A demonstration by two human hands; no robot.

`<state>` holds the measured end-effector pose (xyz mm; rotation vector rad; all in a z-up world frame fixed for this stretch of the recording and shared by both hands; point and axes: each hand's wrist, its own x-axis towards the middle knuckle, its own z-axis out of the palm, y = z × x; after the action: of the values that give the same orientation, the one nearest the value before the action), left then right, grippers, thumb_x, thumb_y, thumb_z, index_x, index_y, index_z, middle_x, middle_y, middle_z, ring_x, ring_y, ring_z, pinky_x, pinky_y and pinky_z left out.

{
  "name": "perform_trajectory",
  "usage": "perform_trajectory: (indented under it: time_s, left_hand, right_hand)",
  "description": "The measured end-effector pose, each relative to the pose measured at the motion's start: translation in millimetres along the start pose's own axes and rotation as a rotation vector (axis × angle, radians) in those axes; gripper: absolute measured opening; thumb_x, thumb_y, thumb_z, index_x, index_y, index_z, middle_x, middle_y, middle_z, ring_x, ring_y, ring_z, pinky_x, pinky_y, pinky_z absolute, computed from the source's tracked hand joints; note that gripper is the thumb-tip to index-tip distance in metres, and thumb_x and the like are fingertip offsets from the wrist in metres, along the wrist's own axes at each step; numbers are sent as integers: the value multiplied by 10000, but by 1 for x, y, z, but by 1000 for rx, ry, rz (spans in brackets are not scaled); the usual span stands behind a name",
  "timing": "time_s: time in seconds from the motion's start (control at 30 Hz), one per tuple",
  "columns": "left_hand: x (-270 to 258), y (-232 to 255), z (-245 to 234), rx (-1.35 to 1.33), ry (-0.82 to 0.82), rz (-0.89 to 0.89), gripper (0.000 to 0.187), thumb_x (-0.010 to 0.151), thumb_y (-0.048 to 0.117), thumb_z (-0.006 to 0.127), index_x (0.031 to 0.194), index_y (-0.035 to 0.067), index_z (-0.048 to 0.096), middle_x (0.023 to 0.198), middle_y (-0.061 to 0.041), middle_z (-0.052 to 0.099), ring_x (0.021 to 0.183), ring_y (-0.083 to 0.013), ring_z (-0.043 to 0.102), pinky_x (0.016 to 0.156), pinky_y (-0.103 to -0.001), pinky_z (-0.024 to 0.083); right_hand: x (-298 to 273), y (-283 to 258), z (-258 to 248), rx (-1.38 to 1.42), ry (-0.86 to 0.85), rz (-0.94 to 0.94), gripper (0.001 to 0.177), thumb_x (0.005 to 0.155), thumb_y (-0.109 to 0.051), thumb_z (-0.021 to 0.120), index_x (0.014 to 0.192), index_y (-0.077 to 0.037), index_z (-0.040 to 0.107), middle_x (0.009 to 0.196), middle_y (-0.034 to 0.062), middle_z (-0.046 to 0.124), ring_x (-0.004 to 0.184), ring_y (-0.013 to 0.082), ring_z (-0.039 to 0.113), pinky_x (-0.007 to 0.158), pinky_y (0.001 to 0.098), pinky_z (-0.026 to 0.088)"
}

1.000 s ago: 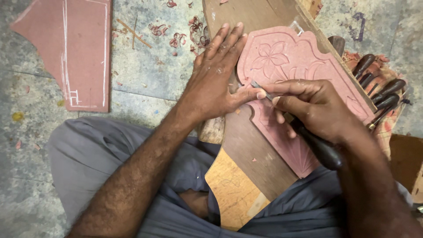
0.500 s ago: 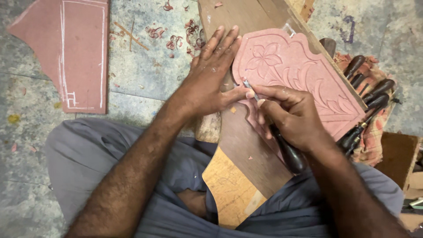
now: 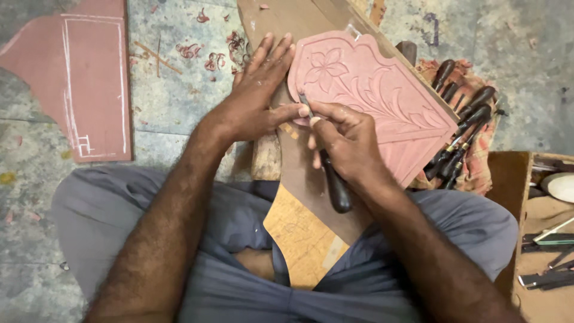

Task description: The person carves a floral design into a wooden panel using a chisel, working while sitting on the floor.

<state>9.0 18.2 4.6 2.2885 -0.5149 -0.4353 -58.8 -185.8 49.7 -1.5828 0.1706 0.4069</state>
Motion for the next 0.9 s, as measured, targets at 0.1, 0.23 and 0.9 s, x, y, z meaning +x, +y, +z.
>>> perform_trajectory:
  time_s: [0.1, 0.23, 0.9]
  left_hand:
    - [0, -4, 0, -10, 42, 69, 1036, 910, 626, 712, 1673, 166, 183, 1769, 20, 50, 1619, -209, -53, 1280, -613, 90]
    - [-2, 2, -5, -41, 23, 4, 998, 889, 606, 707, 1644, 188, 206, 1732, 35, 65, 1590, -196, -41, 1238, -639, 73]
    - [-1, 16, 12, 19, 191, -24, 1189, 751, 747, 783, 1620, 113, 277, 1718, -32, 165, 1587, -247, 30, 1236, -647, 111]
  right_hand:
    - [4, 1, 12, 65, 36, -31, 313, 1010, -14, 556, 1294, 86, 642, 913, 62, 743, 573, 71, 603, 472, 237, 532]
    - [4, -10, 13, 62, 78, 20, 303, 1007, -34, 576, 1285, 63, 651, 832, 83, 717, 521, 84, 597, 454, 235, 515]
    - [2, -42, -33, -128, -116, 213, 305, 990, -14, 546, 1248, 25, 704, 700, 62, 665, 481, 119, 589, 438, 248, 477]
